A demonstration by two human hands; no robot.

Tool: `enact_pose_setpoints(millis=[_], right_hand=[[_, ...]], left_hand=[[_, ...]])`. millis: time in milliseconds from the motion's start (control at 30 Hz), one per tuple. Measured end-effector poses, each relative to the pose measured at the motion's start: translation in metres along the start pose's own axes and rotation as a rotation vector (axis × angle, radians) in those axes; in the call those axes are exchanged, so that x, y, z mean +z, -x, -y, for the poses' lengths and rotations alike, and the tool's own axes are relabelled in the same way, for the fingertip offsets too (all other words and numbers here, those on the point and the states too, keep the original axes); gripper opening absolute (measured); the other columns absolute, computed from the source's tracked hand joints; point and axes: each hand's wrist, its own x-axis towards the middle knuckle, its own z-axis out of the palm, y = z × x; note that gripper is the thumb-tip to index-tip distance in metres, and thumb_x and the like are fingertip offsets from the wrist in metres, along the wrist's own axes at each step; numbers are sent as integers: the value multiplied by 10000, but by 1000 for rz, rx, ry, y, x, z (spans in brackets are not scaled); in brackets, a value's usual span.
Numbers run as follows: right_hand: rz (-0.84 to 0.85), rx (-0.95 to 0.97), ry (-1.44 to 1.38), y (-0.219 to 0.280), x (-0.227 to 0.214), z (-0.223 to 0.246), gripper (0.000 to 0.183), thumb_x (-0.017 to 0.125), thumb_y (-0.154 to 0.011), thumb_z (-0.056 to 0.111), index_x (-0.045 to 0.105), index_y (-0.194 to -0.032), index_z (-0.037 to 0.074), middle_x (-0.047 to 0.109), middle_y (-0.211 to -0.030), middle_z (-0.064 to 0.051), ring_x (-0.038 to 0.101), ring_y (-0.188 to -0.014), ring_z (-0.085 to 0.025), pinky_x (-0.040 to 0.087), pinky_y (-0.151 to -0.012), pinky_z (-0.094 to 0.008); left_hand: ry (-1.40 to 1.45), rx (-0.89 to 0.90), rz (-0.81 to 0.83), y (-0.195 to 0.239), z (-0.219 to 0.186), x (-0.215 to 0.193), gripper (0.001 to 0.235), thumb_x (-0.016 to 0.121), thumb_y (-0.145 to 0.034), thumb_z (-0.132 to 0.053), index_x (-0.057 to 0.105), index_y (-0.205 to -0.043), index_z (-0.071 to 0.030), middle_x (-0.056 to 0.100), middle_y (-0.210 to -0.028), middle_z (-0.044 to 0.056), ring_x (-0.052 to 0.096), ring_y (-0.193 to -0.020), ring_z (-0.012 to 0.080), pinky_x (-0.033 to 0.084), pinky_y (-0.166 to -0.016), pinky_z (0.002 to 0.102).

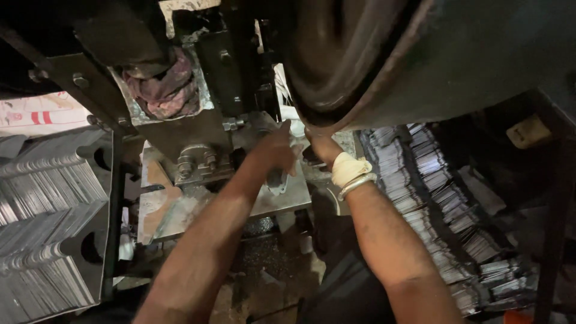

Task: Operating a punch press or similar metal forming machine to shape small metal pieces.

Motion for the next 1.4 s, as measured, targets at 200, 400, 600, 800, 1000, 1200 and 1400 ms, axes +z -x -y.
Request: enact_pose_setpoints(millis=[200, 400, 600, 800, 1000, 1200, 1400], right_hand=[[66, 278, 30, -3, 19, -4, 632, 379, -1071, 572, 653, -1362, 83, 719, -1047, -224, 603, -808, -225, 470, -711, -369], [82, 306, -293, 21, 28, 20, 644, 389, -986, 560, 590, -1386, 97, 693, -1250, -125, 624, -1085, -228, 462, -905, -377], [-32, 329, -377, 20, 34, -6, 737, 398, -984, 595, 645, -1316, -14, 701, -1260, -159, 626, -1133, -253, 475, -946, -410], [-11, 207, -186, 42, 21, 25, 786, 364, -1048, 673, 523, -1471, 30, 585, -1353, -132, 433, -1070, -215, 314, -861, -440], [39, 114, -357, 30, 20, 23, 721, 523, -1079, 583, 467, -1580, 68, 553, -1316, -66, 464, -1149, -202, 375, -902, -369], [307, 153, -453, 45, 13, 47, 734, 697, -964, 396, 478, -1589, 80, 636, -1327, -102, 576, -1165, -214, 490, -963, -364], [394, 64, -132, 58, 17, 88, 777, 804, -807, 159, 484, -1513, 105, 617, -1423, -102, 628, -1171, -209, 530, -967, -358]], left_hand=[[-110, -97, 57, 0, -6, -11, 1138, 990, -416, -141, 479, -1425, -18, 642, -1342, 228, 618, -1255, 377, 538, -995, 437], [-161, -106, 65, 0, -10, -11, 1065, 968, -424, -145, 525, -1386, -39, 676, -1294, 206, 662, -1201, 355, 564, -954, 438], [-168, -59, 87, -6, -10, -5, 1064, 1010, -425, -201, 539, -1364, -26, 678, -1262, 211, 667, -1167, 356, 550, -969, 425], [606, -159, -143, 64, -29, -12, 666, 680, -938, -258, 452, -1549, -125, 663, -1371, 195, 793, -880, 476, 625, -708, 447], [945, -48, -378, 64, 43, 26, 618, 688, -874, -112, 498, -1461, -77, 461, -1450, 72, 699, -1080, 221, 671, -633, 410], [1292, -22, -241, 73, 69, 30, 612, 639, -975, -255, 436, -1515, -52, 679, -1247, 187, 640, -872, 218, 551, -683, 301], [1337, -28, -302, 61, 73, 38, 546, 610, -1050, -267, 491, -1479, 49, 701, -1176, 153, 701, -891, 165, 578, -720, 291]])
